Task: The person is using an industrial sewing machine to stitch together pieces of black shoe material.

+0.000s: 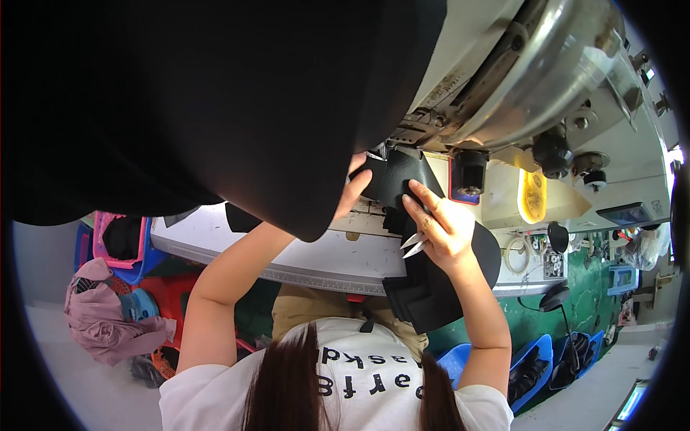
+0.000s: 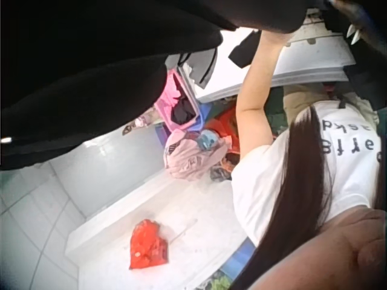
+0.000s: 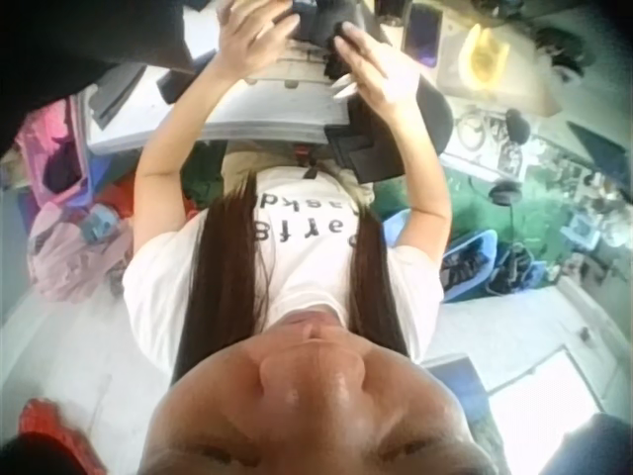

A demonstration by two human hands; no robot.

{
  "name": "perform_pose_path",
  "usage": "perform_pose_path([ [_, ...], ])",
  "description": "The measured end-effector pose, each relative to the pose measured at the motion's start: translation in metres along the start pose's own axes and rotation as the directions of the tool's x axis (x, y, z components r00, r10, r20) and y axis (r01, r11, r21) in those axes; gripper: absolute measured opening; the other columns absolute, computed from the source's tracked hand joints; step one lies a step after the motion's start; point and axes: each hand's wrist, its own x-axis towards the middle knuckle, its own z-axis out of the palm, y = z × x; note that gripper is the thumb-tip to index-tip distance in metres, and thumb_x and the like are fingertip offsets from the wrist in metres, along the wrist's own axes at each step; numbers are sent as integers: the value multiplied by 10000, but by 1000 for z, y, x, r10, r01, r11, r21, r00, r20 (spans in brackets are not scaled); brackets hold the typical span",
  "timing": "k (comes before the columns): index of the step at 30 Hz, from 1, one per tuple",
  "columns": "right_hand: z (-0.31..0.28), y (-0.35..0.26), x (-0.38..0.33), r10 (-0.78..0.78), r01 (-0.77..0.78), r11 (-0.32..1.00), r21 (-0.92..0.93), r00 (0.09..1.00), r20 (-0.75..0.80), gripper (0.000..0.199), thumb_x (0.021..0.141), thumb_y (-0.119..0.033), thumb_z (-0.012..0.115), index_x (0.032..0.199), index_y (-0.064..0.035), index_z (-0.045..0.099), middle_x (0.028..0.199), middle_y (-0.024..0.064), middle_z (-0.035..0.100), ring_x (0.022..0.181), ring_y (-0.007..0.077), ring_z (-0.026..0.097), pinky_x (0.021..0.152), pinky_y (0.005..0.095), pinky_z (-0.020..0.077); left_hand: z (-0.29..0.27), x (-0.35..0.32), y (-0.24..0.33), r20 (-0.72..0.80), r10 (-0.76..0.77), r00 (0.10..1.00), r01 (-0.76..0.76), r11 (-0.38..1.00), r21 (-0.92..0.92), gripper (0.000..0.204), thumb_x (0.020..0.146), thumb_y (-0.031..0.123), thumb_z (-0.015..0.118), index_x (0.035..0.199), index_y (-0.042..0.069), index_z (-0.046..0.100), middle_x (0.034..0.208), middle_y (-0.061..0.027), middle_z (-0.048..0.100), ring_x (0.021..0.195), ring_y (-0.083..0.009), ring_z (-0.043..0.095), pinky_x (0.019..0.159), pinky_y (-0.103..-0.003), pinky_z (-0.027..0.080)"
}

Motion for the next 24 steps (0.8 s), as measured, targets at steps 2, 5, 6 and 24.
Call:
perform_pose_path([
  [2,-4,1,-1,2,-2,1000,-7,1000,24,536,518,-72,655,1051,-53,706,1098,132,665,602,166,586,552,274,487,1,1,1,-73,79,994,-80,997,-5,236,698,55,721,917,103,647,963,-59,672,912,-219,642,884,-429,395],
  [5,-7,1,1,-8,8,1000,8,1000,29,538,518,-72,657,1054,-56,706,1100,132,664,600,166,583,550,275,485,-8,4,5,-25,91,996,-91,995,-26,228,710,47,709,924,104,655,935,-55,674,876,-198,650,905,-434,393],
  [6,-8,0,1,2,-3,1000,17,999,39,546,511,-76,662,1055,-57,706,1095,131,666,608,167,588,549,276,485,-10,5,6,-18,89,996,-89,995,-34,196,724,55,705,909,99,663,933,-54,675,873,-191,648,924,-442,384],
  [24,0,32,27,69,-69,998,-13,998,13,552,532,31,683,1055,-145,694,723,40,571,584,230,556,526,323,457,13,17,-11,-104,-17,994,9,997,-77,223,655,-20,729,853,66,671,932,-70,650,808,-194,630,717,-341,431],
])
